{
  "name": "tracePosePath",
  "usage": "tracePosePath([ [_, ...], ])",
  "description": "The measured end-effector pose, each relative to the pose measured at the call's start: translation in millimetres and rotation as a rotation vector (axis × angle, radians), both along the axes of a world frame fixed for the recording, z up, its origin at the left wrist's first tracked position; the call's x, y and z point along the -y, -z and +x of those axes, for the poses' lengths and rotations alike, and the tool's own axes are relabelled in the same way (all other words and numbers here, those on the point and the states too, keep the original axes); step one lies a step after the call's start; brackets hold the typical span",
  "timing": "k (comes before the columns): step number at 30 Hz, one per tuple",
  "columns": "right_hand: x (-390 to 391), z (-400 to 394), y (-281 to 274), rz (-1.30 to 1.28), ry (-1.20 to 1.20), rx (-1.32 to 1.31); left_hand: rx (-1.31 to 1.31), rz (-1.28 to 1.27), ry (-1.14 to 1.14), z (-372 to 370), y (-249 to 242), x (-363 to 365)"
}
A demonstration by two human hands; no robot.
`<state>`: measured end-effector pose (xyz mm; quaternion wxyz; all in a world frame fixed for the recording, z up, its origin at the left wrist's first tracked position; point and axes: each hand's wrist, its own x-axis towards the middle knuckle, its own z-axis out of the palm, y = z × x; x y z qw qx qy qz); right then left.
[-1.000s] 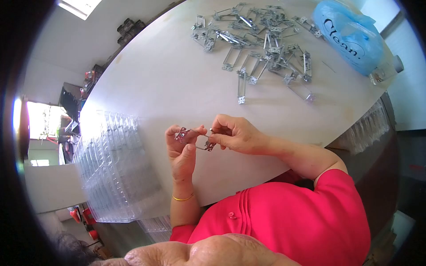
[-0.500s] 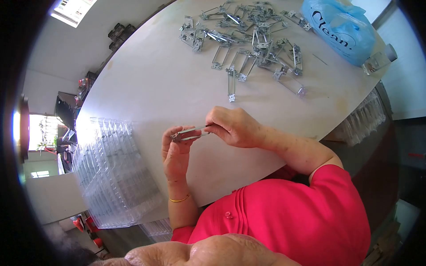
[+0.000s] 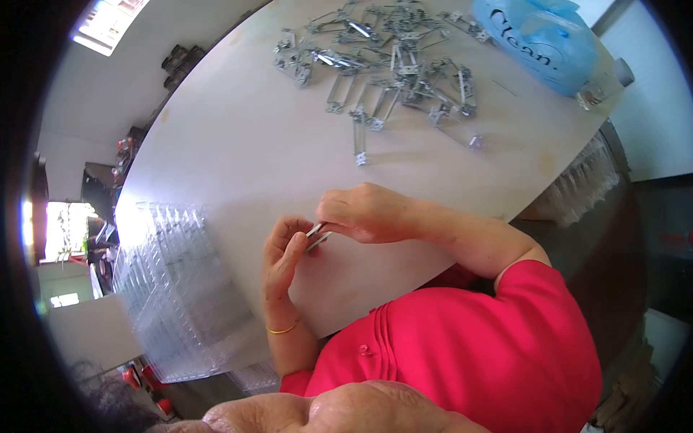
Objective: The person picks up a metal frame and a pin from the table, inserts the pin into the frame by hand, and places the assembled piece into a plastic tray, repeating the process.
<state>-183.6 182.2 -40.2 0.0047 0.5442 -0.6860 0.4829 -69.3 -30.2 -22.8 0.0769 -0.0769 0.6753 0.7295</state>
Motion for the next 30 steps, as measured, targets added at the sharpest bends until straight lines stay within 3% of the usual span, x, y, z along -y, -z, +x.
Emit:
tracePosePath([
  [4, 0.1, -0.6, -0.5, -0.022, 0.035, 0.013, 0.065, 0.025, 0.065, 1.5, 9.8, 2.1],
  [8, 1.2, -4.8, -5.8, -0.171, 0.164, 0.179, 0.019, 0.057, -0.11, 0.5, 4.8, 1.1],
  [12, 4.8, -2.0, -7.6, -0.057, 0.264, 0.305, 0.027, 0.127, -0.237, -2.7, 6.3, 3.0],
  [18, 7.5, 13.9, -21.4, 0.079, 0.189, 0.606, -0.03, 0.25, -0.171, -4.3, 10.9, 5.5],
  [30, 6.2, 12.0, -25.8, 0.114, 0.151, 0.84, -0.094, 0.029, -0.136, -2.4, 11.5, 2.6],
])
